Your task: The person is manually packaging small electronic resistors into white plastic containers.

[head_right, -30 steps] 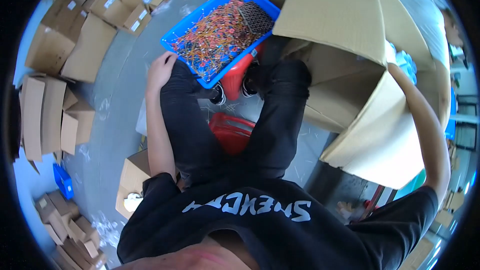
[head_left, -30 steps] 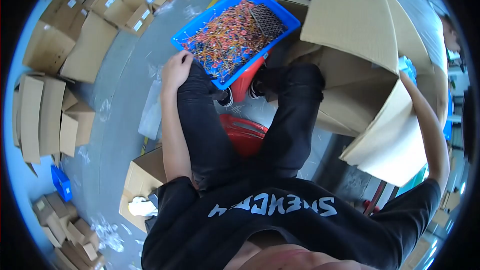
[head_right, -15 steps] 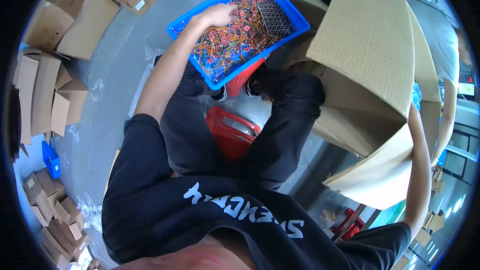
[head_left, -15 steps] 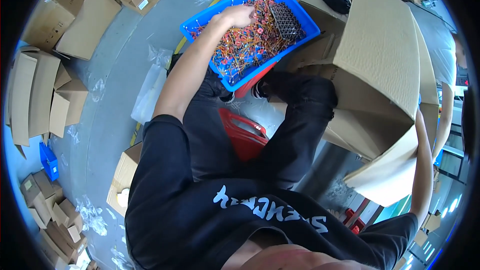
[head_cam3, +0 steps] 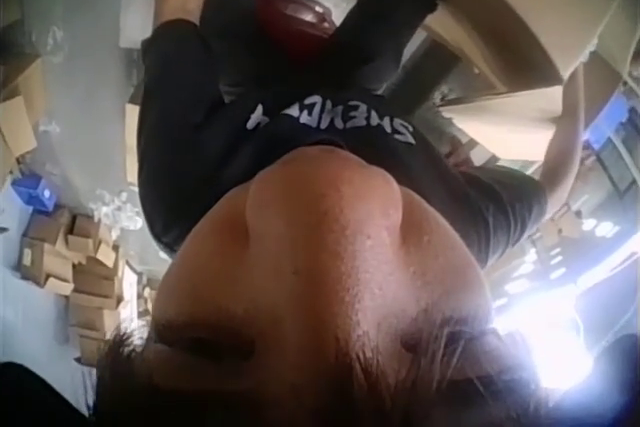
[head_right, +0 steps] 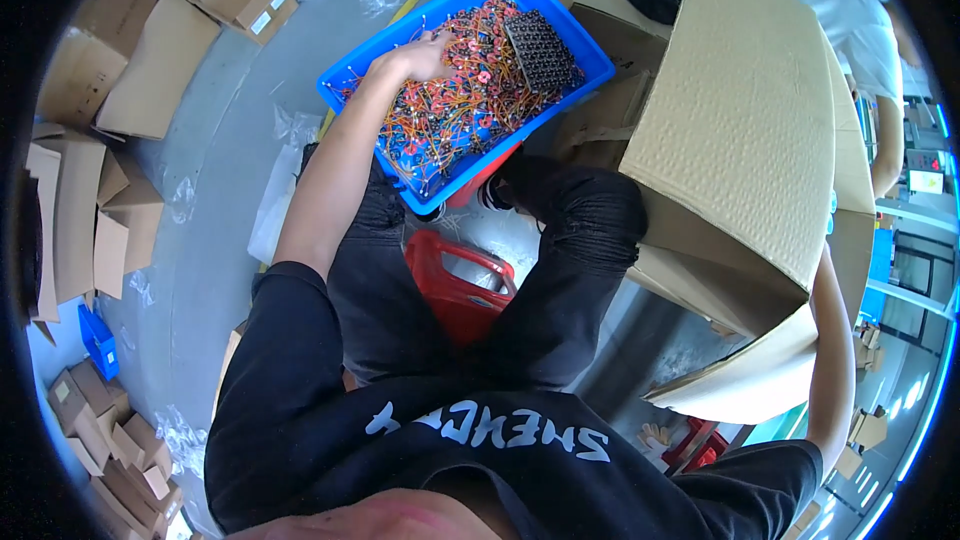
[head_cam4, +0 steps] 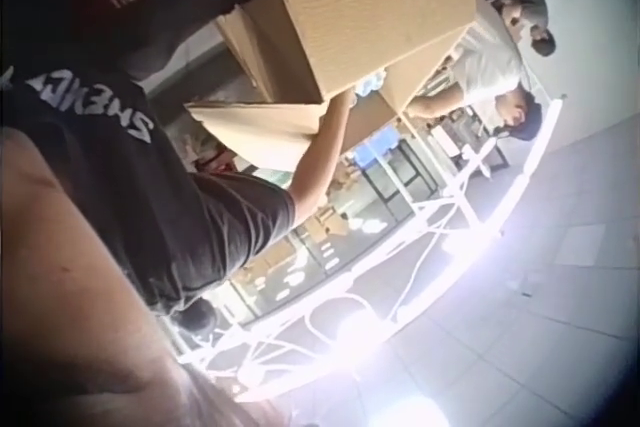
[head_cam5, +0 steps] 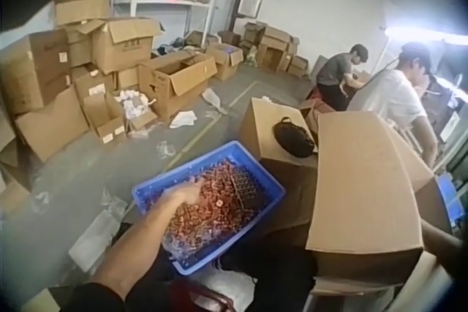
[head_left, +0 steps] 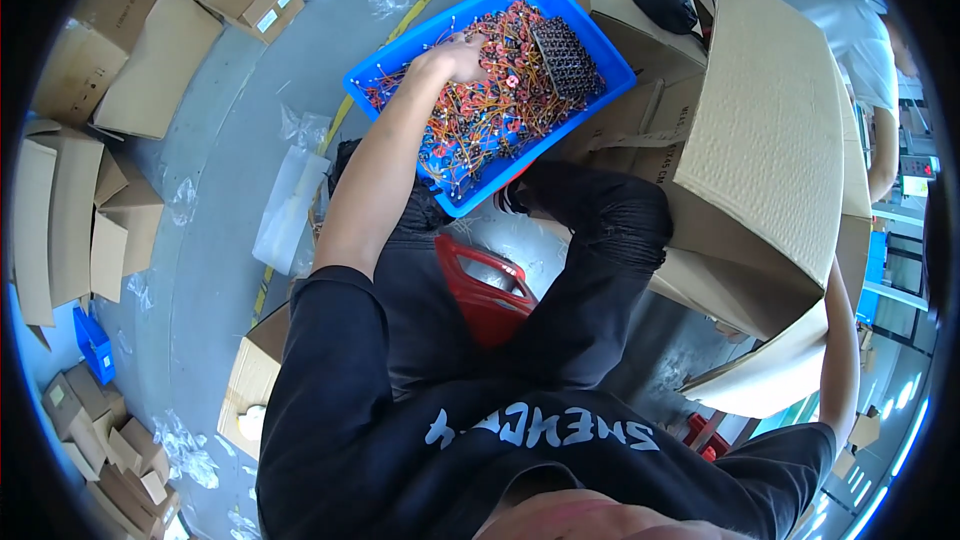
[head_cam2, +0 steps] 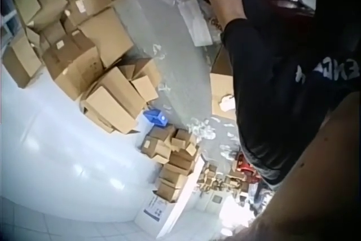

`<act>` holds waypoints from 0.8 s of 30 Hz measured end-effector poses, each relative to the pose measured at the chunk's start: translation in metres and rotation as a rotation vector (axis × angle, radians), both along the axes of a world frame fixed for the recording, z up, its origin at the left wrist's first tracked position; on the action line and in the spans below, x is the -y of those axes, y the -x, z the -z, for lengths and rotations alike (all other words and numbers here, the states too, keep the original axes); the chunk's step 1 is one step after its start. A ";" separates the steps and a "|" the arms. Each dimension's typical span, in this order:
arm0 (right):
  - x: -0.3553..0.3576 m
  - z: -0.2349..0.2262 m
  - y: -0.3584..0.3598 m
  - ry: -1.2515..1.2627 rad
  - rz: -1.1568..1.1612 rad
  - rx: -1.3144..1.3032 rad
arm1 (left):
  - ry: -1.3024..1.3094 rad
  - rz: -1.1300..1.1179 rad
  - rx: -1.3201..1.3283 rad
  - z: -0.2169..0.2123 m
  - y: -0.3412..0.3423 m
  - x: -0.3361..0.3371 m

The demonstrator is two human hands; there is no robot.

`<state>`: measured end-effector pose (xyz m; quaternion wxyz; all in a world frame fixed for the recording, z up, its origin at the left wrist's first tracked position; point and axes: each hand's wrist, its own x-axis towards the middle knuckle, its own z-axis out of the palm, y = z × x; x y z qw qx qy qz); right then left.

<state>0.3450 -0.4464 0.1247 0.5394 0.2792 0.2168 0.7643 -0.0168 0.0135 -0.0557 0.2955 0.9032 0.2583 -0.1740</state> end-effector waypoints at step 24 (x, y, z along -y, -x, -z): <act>-0.075 -0.032 0.213 -0.801 0.134 -0.433 | -0.086 -0.112 -0.058 0.018 0.025 -0.005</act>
